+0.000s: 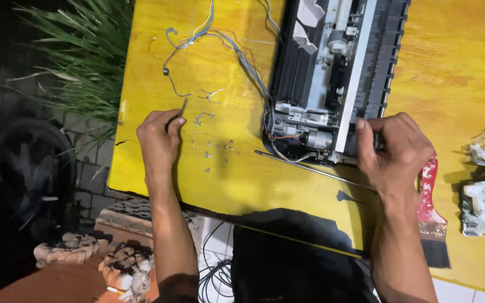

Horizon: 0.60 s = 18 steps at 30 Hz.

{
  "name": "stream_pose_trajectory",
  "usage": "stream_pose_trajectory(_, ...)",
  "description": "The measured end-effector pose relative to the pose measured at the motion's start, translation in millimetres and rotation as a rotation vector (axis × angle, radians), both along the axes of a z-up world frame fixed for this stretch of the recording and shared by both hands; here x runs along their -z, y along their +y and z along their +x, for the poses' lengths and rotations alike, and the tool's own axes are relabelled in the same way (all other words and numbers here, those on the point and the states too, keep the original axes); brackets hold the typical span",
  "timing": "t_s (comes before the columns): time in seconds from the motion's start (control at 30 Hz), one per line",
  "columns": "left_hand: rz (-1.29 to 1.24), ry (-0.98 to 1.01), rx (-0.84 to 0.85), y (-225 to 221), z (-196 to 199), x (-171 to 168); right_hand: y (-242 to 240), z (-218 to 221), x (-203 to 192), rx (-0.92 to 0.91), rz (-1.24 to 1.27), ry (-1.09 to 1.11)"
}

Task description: Disassembling a printer by removing screws and detaching the internal paper sensor unit and frame.

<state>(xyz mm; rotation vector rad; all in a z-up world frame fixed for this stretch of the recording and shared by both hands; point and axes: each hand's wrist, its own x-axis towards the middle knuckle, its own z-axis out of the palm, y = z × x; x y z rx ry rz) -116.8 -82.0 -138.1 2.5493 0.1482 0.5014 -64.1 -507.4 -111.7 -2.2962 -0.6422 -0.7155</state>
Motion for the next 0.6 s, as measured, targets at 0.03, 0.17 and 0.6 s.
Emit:
stream_pose_trajectory(0.03, -0.002, 0.001, 0.005, 2, -4, 2, 1, -2, -2, 0.005, -0.002, 0.001)
stream_pose_trajectory(0.17, 0.002, -0.003, -0.053, 7, -9, 6, -2, 0, -4, 0.002, 0.026, -0.023)
stream_pose_trajectory(0.6, 0.139, 0.005, -0.114, -7, -25, -1, -19, -67, -103, 0.075, 0.311, 0.226)
